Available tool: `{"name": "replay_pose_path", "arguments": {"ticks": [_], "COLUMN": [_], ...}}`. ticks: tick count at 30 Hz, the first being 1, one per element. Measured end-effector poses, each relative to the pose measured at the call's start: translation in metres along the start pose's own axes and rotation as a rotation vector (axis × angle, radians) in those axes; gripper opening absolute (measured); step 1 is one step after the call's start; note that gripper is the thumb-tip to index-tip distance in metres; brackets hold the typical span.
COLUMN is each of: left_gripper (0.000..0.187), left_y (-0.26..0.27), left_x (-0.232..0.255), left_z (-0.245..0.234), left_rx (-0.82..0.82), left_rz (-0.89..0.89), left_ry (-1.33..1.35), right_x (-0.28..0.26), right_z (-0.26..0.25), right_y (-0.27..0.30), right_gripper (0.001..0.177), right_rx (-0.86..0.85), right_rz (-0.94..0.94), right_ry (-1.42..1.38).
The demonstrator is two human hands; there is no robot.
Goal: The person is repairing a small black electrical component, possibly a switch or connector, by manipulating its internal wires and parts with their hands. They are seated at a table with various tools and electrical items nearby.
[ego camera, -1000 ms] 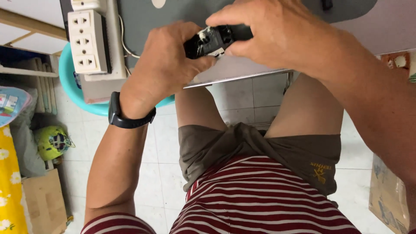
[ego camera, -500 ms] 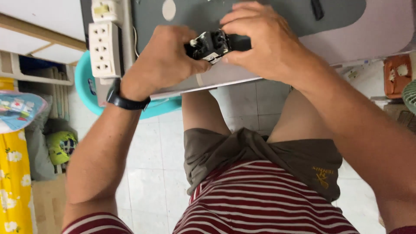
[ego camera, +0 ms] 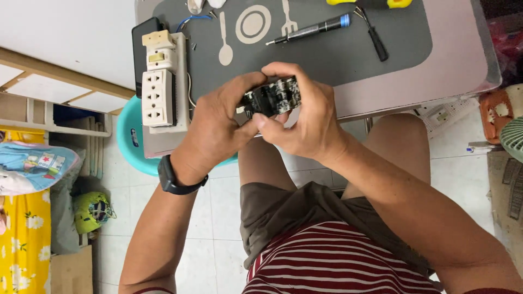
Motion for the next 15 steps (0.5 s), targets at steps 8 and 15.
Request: {"name": "replay_pose_path", "arguments": {"ticks": [8,15], "left_gripper": [0.050,0.035], "left_y": [0.000,0.008], "left_x": [0.008,0.003], "left_z": [-0.008,-0.003], "left_rx": [0.023,0.225], "left_rz": [0.015,0.048], "left_ry": [0.039,0.439], "right_x": [-0.015,-0.028], "right_z": [0.002,0.010], "right_y": [0.003,0.010], "right_gripper": [0.059,0.057], "right_rx": [-0.140,0.052], "right_rz": [-0.018,-0.127], "right_ry": [-0.007,0.347]}}
Point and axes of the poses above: each hand's wrist, its own y-axis away from the middle knuckle, its own z-axis out of the palm, x = y × z, the point moved 7 cm from there along -y, towards the middle knuckle, and after that the axes turned 9 degrees about z, right-handed, at the moved point
